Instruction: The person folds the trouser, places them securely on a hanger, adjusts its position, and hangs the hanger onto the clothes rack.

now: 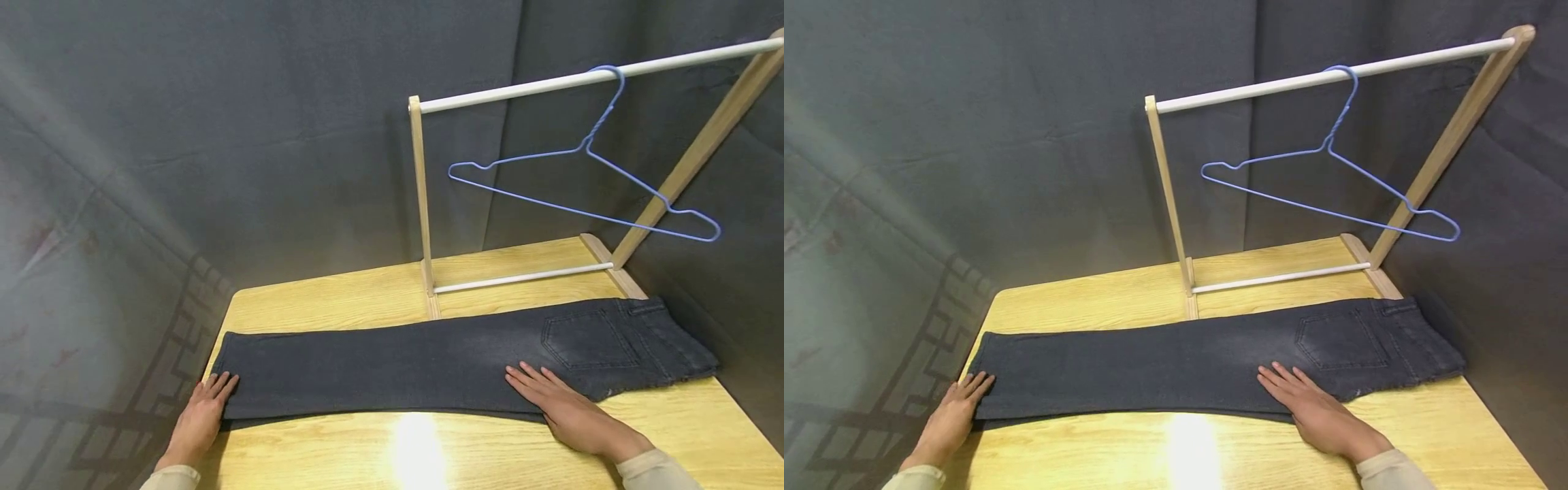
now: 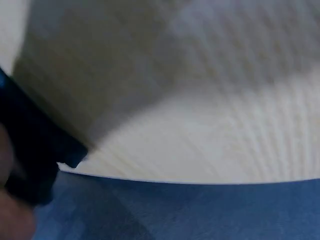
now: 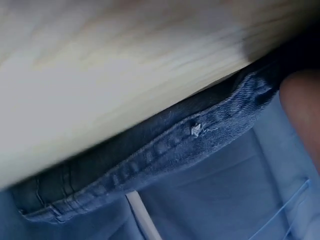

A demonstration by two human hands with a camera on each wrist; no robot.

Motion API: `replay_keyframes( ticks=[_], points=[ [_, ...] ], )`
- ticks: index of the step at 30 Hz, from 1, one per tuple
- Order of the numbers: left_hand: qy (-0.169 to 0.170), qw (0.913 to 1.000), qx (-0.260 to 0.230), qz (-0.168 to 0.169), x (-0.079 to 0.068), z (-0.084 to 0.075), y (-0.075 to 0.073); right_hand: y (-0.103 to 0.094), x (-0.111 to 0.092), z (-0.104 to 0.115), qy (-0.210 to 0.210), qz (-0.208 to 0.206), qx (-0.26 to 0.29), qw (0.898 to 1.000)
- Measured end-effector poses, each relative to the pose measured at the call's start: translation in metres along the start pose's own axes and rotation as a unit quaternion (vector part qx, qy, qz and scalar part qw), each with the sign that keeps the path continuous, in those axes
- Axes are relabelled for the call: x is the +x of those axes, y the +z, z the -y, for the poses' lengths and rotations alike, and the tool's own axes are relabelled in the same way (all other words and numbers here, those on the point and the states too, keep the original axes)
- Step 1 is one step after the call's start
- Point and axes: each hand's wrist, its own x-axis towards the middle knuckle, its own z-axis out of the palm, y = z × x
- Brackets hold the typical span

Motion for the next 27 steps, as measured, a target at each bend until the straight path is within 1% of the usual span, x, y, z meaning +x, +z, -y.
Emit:
replay_keyframes(
  ticks=[3, 4, 5, 7, 9, 10, 13, 14, 15, 16, 17, 18, 19, 20, 21, 22, 23, 24, 25, 27],
  points=[
    [0.022, 0.9992, -0.01, 0.032, -0.006, -0.003, 0.004, 0.002, -0.002, -0.001, -0.015, 0.001, -0.02, 1.0],
    [0.027, 0.9989, -0.011, 0.038, -0.007, -0.004, 0.004, 0.002, -0.002, -0.002, -0.016, -0.001, -0.023, 1.0],
    [0.026, 0.999, -0.013, 0.035, -0.008, -0.005, 0.004, 0.003, -0.002, -0.002, -0.016, -0.004, -0.026, 1.0],
    [0.008, 0.9992, -0.017, 0.034, -0.007, -0.006, 0.002, 0.003, -0.001, -0.003, -0.019, -0.014, -0.027, 0.999],
    [-0.011, 0.9989, -0.013, 0.043, -0.005, -0.006, 0.001, 0.003, -0.001, -0.003, -0.025, -0.019, -0.031, 0.999],
    [-0.02, 0.9983, -0.013, 0.054, -0.005, -0.006, 0.0, 0.002, -0.001, -0.002, -0.028, -0.021, -0.03, 0.999],
    [-0.041, 0.9936, -0.025, 0.102, -0.007, -0.007, -0.002, 0.002, -0.001, -0.001, -0.034, -0.025, -0.03, 0.999],
    [-0.042, 0.9916, -0.034, 0.117, -0.007, -0.006, -0.002, 0.002, 0.0, -0.001, -0.034, -0.025, -0.031, 0.999],
    [-0.047, 0.9882, -0.056, 0.135, -0.006, -0.006, -0.004, 0.001, 0.0, 0.0, -0.033, -0.026, -0.031, 0.999],
    [-0.054, 0.9828, -0.092, 0.151, -0.004, -0.005, -0.006, 0.001, 0.0, 0.001, -0.027, -0.026, -0.028, 0.999],
    [-0.067, 0.9747, -0.137, 0.163, -0.002, -0.003, -0.008, 0.002, 0.001, 0.001, -0.022, -0.027, -0.027, 0.999],
    [-0.081, 0.9647, -0.182, 0.172, 0.002, -0.002, -0.011, 0.002, 0.001, 0.002, -0.016, -0.025, -0.025, 0.999],
    [-0.098, 0.9512, -0.23, 0.181, 0.006, -0.001, -0.015, 0.002, 0.002, 0.003, -0.011, -0.023, -0.023, 0.999],
    [-0.118, 0.9353, -0.276, 0.188, 0.01, 0.001, -0.019, 0.003, 0.002, 0.003, -0.005, -0.021, -0.02, 1.0],
    [-0.14, 0.9186, -0.319, 0.188, 0.014, 0.002, -0.022, 0.003, 0.003, 0.004, 0.0, -0.02, -0.02, 1.0],
    [-0.163, 0.905, -0.347, 0.184, 0.018, 0.003, -0.025, 0.004, 0.003, 0.004, 0.005, -0.019, -0.018, 1.0],
    [-0.189, 0.8981, -0.356, 0.176, 0.02, 0.003, -0.027, 0.005, 0.003, 0.004, 0.007, -0.019, -0.021, 1.0],
    [-0.214, 0.8956, -0.353, 0.166, 0.023, 0.003, -0.028, 0.005, 0.003, 0.004, 0.009, -0.019, -0.023, 1.0],
    [-0.241, 0.8937, -0.345, 0.154, 0.025, 0.002, -0.028, 0.006, 0.003, 0.004, 0.011, -0.02, -0.025, 0.999],
    [-0.296, 0.8949, -0.307, 0.13, 0.028, 0.0, -0.026, 0.006, 0.003, 0.003, 0.014, -0.022, -0.027, 0.999]
  ],
)
